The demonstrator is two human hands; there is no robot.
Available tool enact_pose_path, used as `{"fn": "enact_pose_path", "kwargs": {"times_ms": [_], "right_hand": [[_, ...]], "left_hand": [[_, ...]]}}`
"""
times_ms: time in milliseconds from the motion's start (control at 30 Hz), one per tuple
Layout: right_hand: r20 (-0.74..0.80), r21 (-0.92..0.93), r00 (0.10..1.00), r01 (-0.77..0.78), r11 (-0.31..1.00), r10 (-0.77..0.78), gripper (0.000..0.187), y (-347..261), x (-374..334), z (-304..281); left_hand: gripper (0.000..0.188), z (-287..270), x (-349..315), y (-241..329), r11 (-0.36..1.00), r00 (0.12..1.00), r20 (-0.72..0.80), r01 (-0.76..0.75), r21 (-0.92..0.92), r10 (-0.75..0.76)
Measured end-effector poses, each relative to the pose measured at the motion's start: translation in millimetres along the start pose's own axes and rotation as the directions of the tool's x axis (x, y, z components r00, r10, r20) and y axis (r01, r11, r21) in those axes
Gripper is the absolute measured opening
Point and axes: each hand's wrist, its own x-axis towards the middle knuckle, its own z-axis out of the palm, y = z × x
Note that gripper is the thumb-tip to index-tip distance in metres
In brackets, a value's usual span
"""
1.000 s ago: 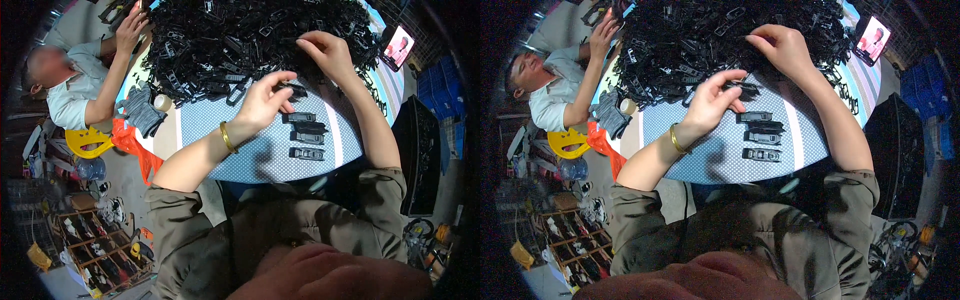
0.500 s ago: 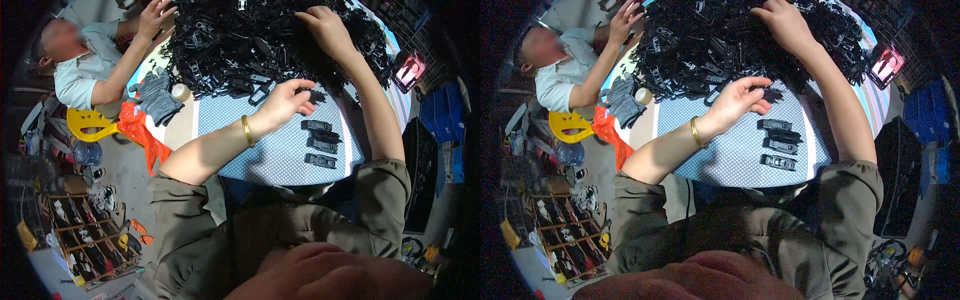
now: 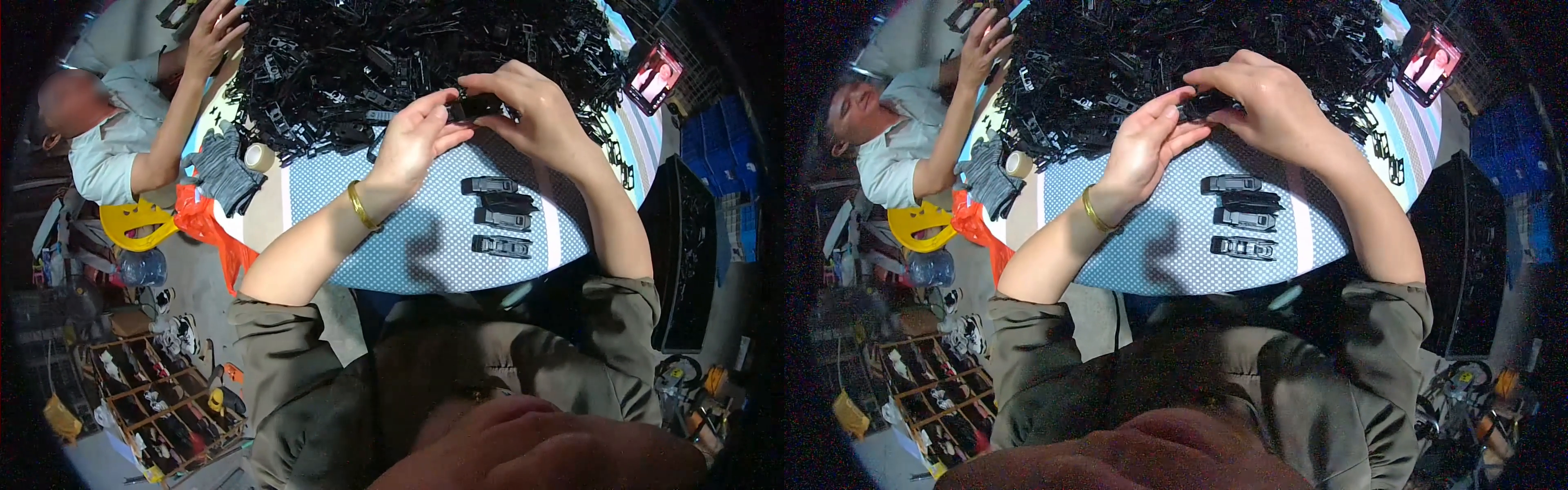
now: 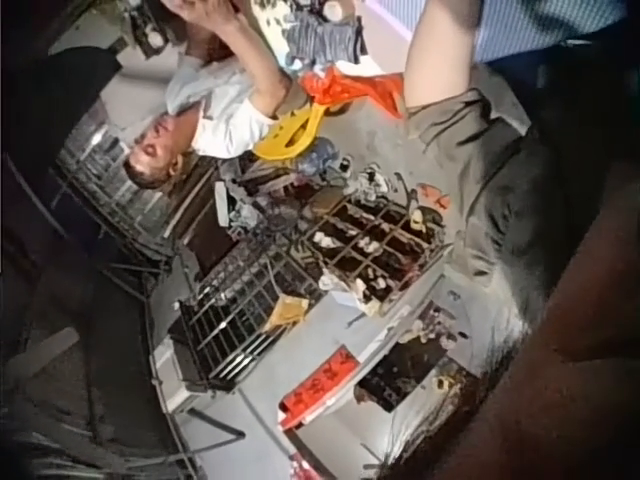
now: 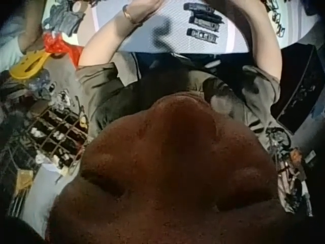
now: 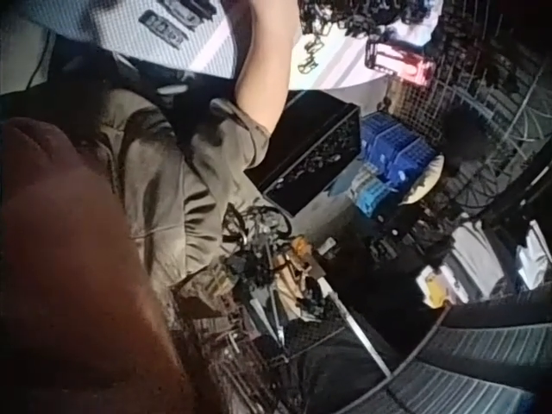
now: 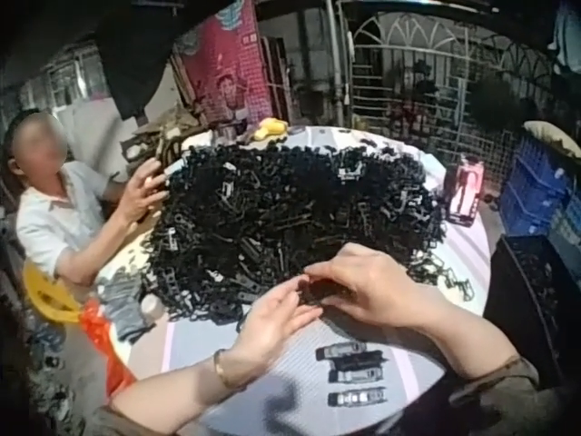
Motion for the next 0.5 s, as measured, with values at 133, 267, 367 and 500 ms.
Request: {"fn": "enact_pose_path", "kwargs": {"times_ms": [133,267,367,500], "right_hand": [[-0.042,-0.073,0.999,0.027,0.997,-0.030,0.046,-5.7,-2.3,1.3],[-0.095,-0.178,0.992,0.065,0.982,-0.083,0.046,-14.2,-3.1,9.5],[-0.130,-0.120,0.986,0.088,0.989,-0.104,0.046,-18.9,-1.7,14.1],[-0.019,0.209,0.990,-0.131,0.969,0.138,0.042,-10.5,-2.0,14.4]], "left_hand": [[0.032,1.2,-1.6,-1.4,1.000,1.000,-0.014,-0.002,0.028,0.003],[0.032,-0.2,-0.6,-5.4,0.998,0.999,0.007,-0.047,0.038,0.047],[0.031,-4.0,0.0,-5.2,0.989,0.996,-0.037,-0.080,0.126,0.085],[0.033,0.2,-2.8,3.2,0.995,0.994,-0.027,-0.103,-0.010,0.103]]}}
